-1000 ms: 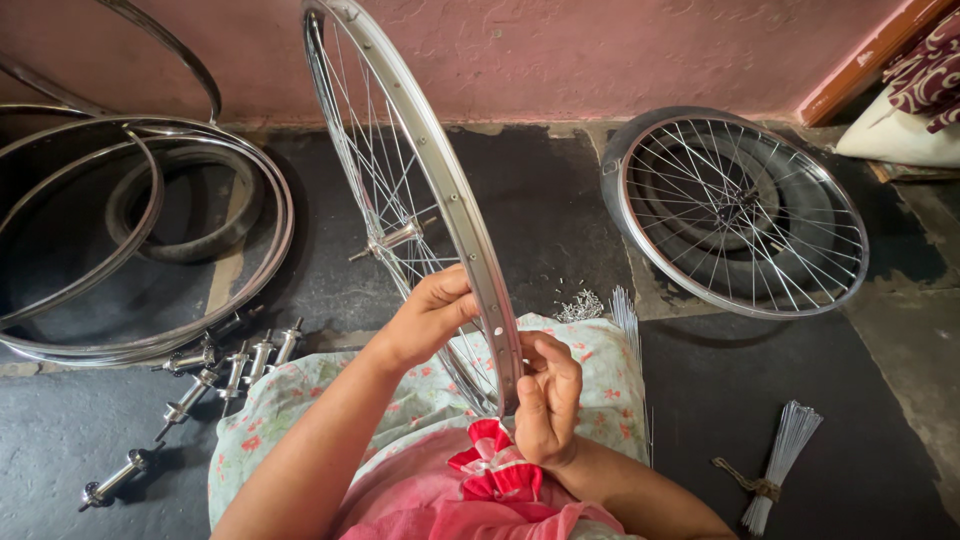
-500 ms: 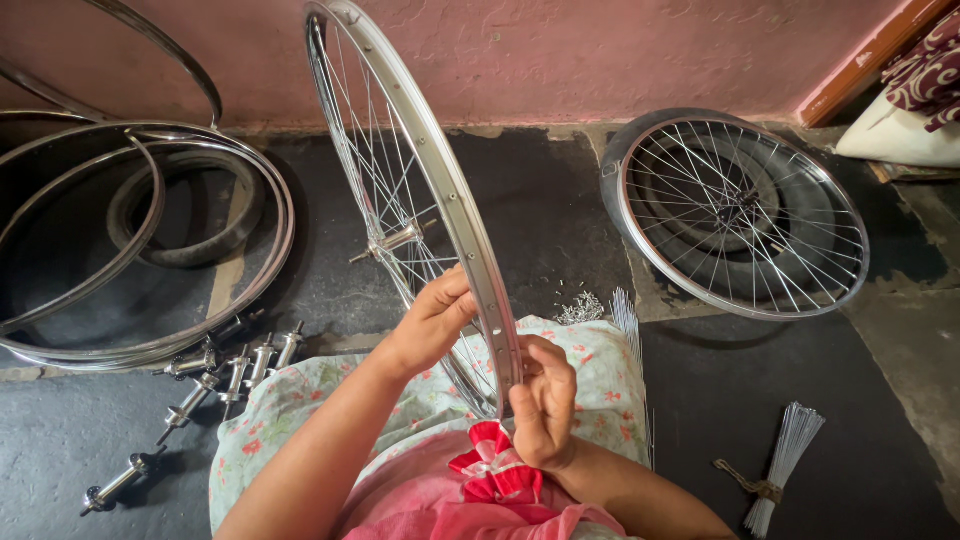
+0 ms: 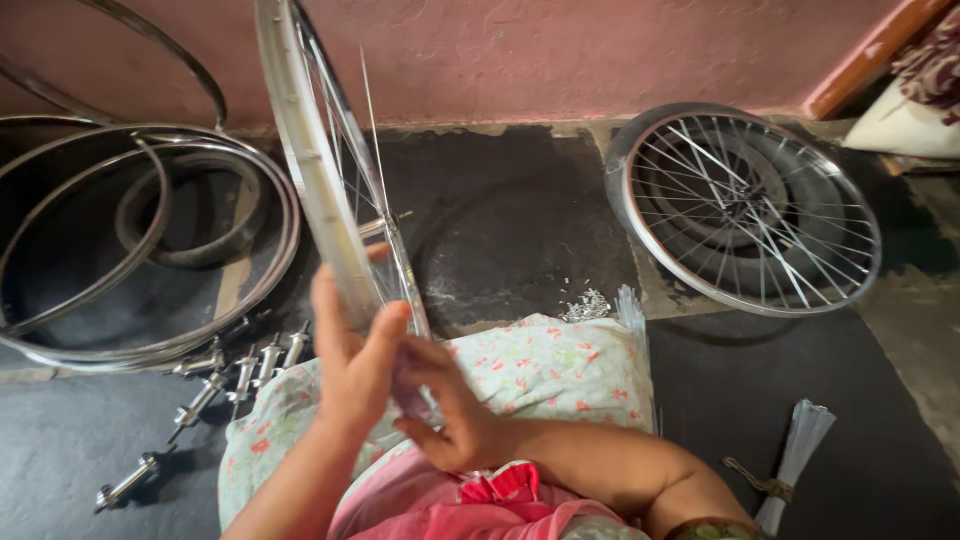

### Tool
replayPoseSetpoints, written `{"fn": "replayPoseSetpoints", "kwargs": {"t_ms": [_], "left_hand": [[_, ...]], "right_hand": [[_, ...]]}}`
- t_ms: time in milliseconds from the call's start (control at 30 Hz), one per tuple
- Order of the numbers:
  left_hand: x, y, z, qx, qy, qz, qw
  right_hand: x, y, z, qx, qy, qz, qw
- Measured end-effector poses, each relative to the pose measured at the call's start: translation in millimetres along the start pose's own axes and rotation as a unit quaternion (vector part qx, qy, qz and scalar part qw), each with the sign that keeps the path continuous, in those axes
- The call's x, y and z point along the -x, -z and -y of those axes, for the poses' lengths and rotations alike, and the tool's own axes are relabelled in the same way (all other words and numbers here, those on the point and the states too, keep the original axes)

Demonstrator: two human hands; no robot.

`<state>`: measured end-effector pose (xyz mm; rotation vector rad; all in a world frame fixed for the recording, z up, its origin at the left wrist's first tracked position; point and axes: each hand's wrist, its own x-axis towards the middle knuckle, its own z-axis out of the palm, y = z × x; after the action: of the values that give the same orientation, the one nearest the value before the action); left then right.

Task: The person inserts bicycle spokes one by one into the hub and rim of a bicycle wheel. They rotate the wheel to access different spoke holes and continue threading each spoke through the rim. The wheel is held in the lap and rotated as needed.

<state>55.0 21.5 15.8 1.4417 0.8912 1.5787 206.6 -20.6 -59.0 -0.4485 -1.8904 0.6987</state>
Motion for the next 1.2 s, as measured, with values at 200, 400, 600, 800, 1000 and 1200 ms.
{"fn": "replayPoseSetpoints", "kwargs": {"t_ms": [200,400,600,800,1000,1200], "left_hand": [[-28,80,-10,-0.028,0.042,-0.038,0.998],[-40,142,-9,0.072,0.037,0.038,0.996],[-40,137,-10,0.094,0.043,0.091,0.991],[-36,121,-14,0.062,0.033,0.116,0.991],[-32,116,-11,0.030,0.053,0.093,0.994],[-25,105,-10,0.010,0.042,0.100,0.994]], "right_hand": [[-7,-5,-54,0.058,-0.001,0.082,0.995],[-40,18,-188,0.153,-0.124,-0.076,0.978],[-148,46,-290,-0.088,-0.291,-0.260,0.917],[-200,39,-278,-0.124,-0.294,-0.327,0.889],[-163,21,-175,0.142,0.045,-0.120,0.982],[-151,20,-120,0.283,0.083,-0.034,0.955]]}}
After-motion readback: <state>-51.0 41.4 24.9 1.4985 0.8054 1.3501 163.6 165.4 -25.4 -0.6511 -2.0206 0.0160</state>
